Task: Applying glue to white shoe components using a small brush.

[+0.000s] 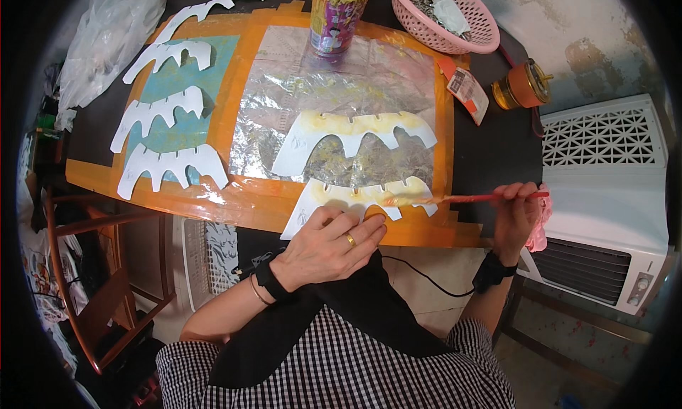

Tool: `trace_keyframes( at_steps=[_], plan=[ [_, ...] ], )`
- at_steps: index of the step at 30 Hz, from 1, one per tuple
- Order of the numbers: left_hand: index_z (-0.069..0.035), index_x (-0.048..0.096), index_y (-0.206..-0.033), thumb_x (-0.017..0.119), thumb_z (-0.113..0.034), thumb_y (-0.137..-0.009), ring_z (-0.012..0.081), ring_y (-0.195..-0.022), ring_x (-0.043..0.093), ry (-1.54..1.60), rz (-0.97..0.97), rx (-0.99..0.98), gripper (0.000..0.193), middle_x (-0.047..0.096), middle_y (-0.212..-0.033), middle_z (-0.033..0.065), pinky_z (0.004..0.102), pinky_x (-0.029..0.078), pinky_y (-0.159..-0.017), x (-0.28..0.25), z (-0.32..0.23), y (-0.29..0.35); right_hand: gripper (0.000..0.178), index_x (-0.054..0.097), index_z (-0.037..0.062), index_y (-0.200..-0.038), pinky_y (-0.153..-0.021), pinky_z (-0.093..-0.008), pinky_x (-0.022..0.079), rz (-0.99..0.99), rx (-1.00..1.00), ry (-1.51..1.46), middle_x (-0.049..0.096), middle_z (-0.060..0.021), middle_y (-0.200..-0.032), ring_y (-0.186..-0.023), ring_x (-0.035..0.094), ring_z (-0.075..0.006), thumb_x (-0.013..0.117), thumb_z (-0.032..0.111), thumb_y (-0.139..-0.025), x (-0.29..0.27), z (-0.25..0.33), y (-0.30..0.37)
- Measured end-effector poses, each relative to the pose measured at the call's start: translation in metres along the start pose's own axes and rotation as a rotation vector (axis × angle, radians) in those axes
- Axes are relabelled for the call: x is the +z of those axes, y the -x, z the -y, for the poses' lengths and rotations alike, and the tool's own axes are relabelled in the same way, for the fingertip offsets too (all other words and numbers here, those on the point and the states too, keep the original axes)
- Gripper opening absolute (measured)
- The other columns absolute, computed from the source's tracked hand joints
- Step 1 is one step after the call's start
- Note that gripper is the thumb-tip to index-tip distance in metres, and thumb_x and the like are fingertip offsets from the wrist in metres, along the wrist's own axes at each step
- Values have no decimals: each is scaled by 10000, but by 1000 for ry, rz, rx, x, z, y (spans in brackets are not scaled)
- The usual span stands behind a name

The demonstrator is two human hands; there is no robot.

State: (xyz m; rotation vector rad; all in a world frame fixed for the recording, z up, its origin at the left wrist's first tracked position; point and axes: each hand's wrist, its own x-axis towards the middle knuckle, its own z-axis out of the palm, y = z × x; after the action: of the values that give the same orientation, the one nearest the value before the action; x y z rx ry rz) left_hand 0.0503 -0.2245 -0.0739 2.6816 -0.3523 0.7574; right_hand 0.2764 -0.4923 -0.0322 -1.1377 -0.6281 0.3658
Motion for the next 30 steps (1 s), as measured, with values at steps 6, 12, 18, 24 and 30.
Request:
trace_keyframes(
  at_steps=[6, 12, 18, 24, 30],
  plan=[
    [-157, 710, -1143, 710, -250, -814, 141, -940, 544, -9, 4, 0, 341, 647, -1266, -59, 314, 406, -857, -1, 0, 0, 38, 501, 49, -1063, -854, -368, 621, -92, 46, 43, 620, -138, -1036, -1053, 651, -282, 485, 71, -1037, 11, -9, 4],
    [-158, 711, -1149, 712, -252, -812, 140, -949, 551, 3, 5, -10, 350, 651, -1264, -57, 313, 409, -857, 0, 0, 2, 39, 497, 48, -1062, -858, -377, 618, -110, 24, 52, 621, -142, -1033, -1058, 649, -289, 493, 74, -1034, 22, -11, -1],
    [-83, 679, -1112, 703, -211, -806, 152, -983, 578, 36, -16, -29, 333, 641, -1251, 4, 315, 456, -905, -9, -3, 0, 42, 491, 39, -1049, -843, -378, 620, -29, 23, 31, 625, -148, -1014, -1020, 665, -292, 495, 78, -1034, 23, -8, -1],
    [-116, 694, -1188, 703, -238, -837, 136, -1076, 614, 27, 7, -54, 372, 655, -1267, -5, 293, 423, -918, -12, -4, 12, 43, 495, 35, -1041, -831, -368, 620, -51, 41, 62, 629, -145, -1001, -1010, 669, -289, 490, 78, -1037, 39, -17, -5],
    [-102, 693, -1172, 723, -202, -821, 149, -1111, 622, 71, -30, -53, 367, 666, -1216, 5, 311, 440, -928, -8, -2, 19, 38, 496, 38, -1037, -828, -360, 619, -85, 14, 80, 628, -143, -992, -1000, 671, -284, 489, 75, -1037, 33, -13, -5]
  ],
)
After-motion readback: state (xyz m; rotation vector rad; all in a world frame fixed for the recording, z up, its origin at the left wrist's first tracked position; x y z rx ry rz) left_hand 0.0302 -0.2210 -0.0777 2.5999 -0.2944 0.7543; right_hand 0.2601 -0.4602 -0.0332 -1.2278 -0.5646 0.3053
